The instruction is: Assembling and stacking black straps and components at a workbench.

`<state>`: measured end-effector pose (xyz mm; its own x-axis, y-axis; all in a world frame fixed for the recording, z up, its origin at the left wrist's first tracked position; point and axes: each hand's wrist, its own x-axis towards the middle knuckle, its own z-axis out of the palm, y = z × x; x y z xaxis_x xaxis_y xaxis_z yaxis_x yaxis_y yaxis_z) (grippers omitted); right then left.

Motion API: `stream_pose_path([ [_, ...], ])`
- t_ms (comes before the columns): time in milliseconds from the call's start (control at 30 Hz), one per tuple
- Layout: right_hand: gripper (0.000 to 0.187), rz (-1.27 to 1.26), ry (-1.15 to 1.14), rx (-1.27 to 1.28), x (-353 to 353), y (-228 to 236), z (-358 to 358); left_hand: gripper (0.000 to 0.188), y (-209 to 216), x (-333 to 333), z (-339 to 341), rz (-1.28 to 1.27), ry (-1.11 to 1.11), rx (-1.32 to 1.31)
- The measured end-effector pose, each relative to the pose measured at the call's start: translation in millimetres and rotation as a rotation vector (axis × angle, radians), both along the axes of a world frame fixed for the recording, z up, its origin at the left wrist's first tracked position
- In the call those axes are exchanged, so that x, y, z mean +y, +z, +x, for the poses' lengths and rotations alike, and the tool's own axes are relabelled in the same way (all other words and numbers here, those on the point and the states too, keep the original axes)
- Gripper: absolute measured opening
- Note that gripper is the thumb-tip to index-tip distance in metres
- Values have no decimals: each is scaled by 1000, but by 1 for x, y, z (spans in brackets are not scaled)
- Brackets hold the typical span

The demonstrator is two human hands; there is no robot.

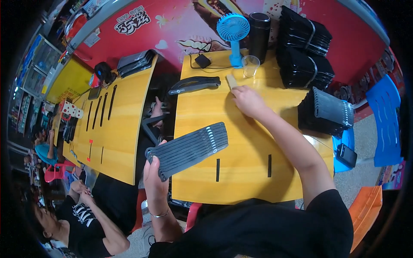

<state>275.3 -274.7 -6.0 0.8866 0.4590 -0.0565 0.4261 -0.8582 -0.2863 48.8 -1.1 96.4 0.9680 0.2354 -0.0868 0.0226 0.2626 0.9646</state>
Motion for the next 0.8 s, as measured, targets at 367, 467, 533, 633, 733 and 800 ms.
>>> stream_pose_path([
  [367,38,1248,-1,633,-75,98,-117,38,8,-56,37,-289,-229,-106],
  [467,20,1171,-237,489,-118,113,-165,36,11,-94,53,-342,-280,-63],
  [533,17,1144,-332,394,-146,114,-188,32,12,-120,60,-316,-373,-32],
  [633,12,1129,-522,257,-180,122,-218,27,10,-161,68,-156,-543,24],
  [733,11,1102,-551,-51,-219,122,-233,29,15,-191,77,69,-796,-29],
  [800,8,1017,-700,-48,-240,147,-244,41,33,-206,88,303,-942,46],
])
